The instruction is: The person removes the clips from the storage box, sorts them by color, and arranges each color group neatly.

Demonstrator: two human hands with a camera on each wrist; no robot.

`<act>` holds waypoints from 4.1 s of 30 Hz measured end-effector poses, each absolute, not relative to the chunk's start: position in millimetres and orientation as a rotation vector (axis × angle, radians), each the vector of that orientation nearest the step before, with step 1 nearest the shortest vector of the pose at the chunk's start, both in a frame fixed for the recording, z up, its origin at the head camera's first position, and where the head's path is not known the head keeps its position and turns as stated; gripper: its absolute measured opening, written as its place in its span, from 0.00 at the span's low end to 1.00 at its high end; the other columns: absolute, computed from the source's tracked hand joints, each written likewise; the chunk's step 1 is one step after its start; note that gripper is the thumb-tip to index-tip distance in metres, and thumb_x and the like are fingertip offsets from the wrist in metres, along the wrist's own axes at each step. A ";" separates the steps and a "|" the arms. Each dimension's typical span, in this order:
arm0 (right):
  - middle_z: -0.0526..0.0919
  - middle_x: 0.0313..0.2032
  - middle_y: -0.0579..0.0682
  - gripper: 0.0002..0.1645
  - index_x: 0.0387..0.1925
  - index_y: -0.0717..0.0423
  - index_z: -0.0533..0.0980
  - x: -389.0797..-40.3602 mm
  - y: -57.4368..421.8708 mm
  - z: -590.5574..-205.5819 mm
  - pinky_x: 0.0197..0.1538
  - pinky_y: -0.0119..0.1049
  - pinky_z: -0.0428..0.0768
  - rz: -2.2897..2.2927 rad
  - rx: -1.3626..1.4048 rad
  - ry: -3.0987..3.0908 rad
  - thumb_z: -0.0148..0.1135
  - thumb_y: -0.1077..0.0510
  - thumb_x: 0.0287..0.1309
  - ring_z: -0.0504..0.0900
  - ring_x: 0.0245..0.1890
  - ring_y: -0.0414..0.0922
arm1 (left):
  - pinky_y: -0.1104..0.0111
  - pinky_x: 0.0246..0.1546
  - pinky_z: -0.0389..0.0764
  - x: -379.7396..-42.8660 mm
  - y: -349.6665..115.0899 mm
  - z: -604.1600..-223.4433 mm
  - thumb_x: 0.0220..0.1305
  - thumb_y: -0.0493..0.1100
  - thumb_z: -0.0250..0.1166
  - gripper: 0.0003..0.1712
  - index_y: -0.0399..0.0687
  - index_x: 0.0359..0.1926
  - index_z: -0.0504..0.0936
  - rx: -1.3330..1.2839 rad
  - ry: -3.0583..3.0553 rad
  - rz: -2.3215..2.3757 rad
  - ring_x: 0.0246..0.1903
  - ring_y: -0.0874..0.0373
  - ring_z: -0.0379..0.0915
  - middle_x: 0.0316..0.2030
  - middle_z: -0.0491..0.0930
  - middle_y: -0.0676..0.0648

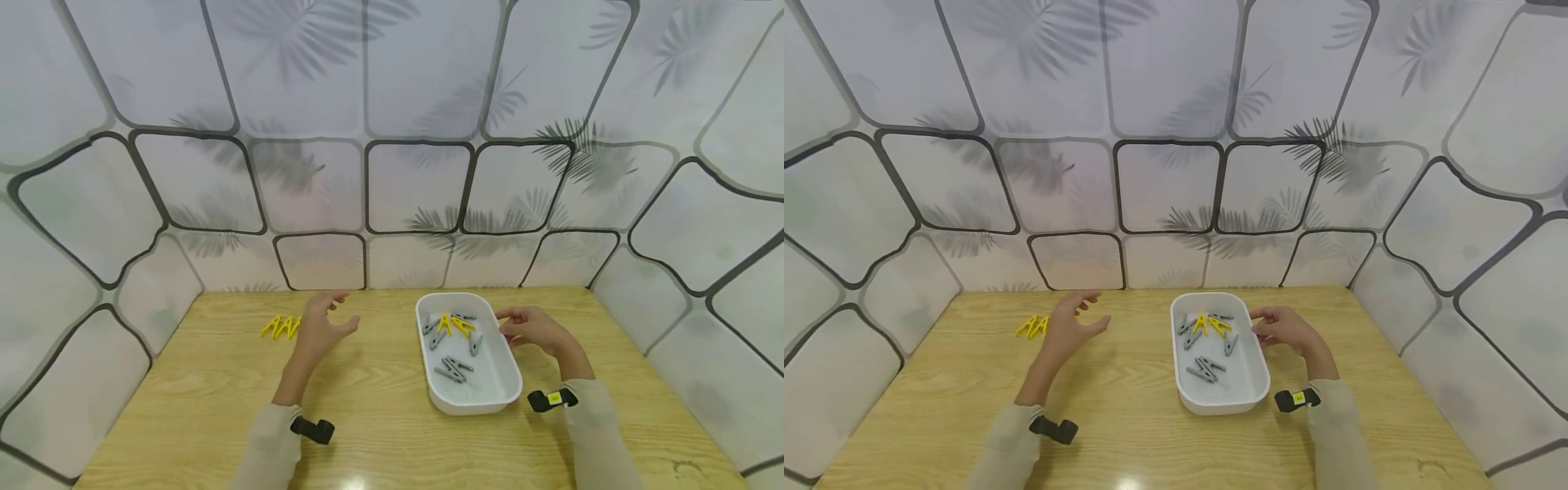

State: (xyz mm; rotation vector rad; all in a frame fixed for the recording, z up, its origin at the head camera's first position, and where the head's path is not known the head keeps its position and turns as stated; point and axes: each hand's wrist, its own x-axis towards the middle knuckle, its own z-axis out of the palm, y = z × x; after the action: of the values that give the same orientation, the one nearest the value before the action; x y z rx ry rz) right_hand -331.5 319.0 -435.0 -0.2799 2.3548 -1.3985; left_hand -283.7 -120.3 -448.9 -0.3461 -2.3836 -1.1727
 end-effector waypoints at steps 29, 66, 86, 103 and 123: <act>0.88 0.43 0.57 0.31 0.68 0.75 0.65 -332.3 321.0 -435.5 0.46 0.42 0.87 -1.396 -0.317 2.350 0.58 0.61 0.71 0.86 0.39 0.42 | 0.58 0.49 0.79 -335.6 9.5 -389.9 0.61 0.48 0.74 0.27 0.45 0.59 0.81 -0.984 -2.671 -0.610 0.48 0.51 0.76 0.49 0.83 0.46; 0.88 0.42 0.56 0.30 0.68 0.75 0.65 -332.9 324.4 -434.1 0.45 0.42 0.87 -1.453 -0.316 2.309 0.58 0.63 0.70 0.87 0.37 0.42 | 0.66 0.54 0.75 -354.6 92.7 -428.4 0.62 0.43 0.73 0.19 0.53 0.55 0.86 -1.041 -3.039 -0.366 0.50 0.58 0.75 0.50 0.83 0.52; 0.88 0.42 0.55 0.30 0.68 0.75 0.65 -332.8 323.8 -434.2 0.44 0.41 0.87 -1.444 -0.323 2.305 0.57 0.62 0.71 0.86 0.37 0.40 | 0.64 0.57 0.74 -353.6 95.0 -433.1 0.64 0.44 0.70 0.18 0.56 0.55 0.87 -1.015 -3.095 -0.174 0.54 0.56 0.74 0.51 0.81 0.54; 0.87 0.44 0.58 0.31 0.69 0.75 0.63 -334.5 324.2 -436.5 0.45 0.42 0.87 -1.449 -0.318 2.300 0.56 0.62 0.72 0.86 0.39 0.41 | 0.63 0.60 0.76 -351.0 97.0 -408.1 0.63 0.42 0.73 0.16 0.53 0.52 0.87 -1.002 -3.169 -0.243 0.55 0.55 0.77 0.52 0.85 0.54; 0.87 0.46 0.61 0.31 0.70 0.76 0.63 -331.0 322.4 -433.4 0.46 0.43 0.87 -1.471 -0.345 2.274 0.56 0.62 0.72 0.86 0.39 0.41 | 0.71 0.24 0.56 -361.8 110.8 -418.3 0.62 0.30 0.63 0.23 0.54 0.15 0.68 -0.996 -3.196 -0.146 0.21 0.62 0.49 0.17 0.58 0.57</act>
State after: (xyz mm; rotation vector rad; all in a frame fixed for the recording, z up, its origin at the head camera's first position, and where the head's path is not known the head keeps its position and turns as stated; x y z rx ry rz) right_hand -331.0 322.4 -433.4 -0.3449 2.2735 -1.4714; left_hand -361.8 110.8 -418.3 -0.9963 -3.1958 -0.1457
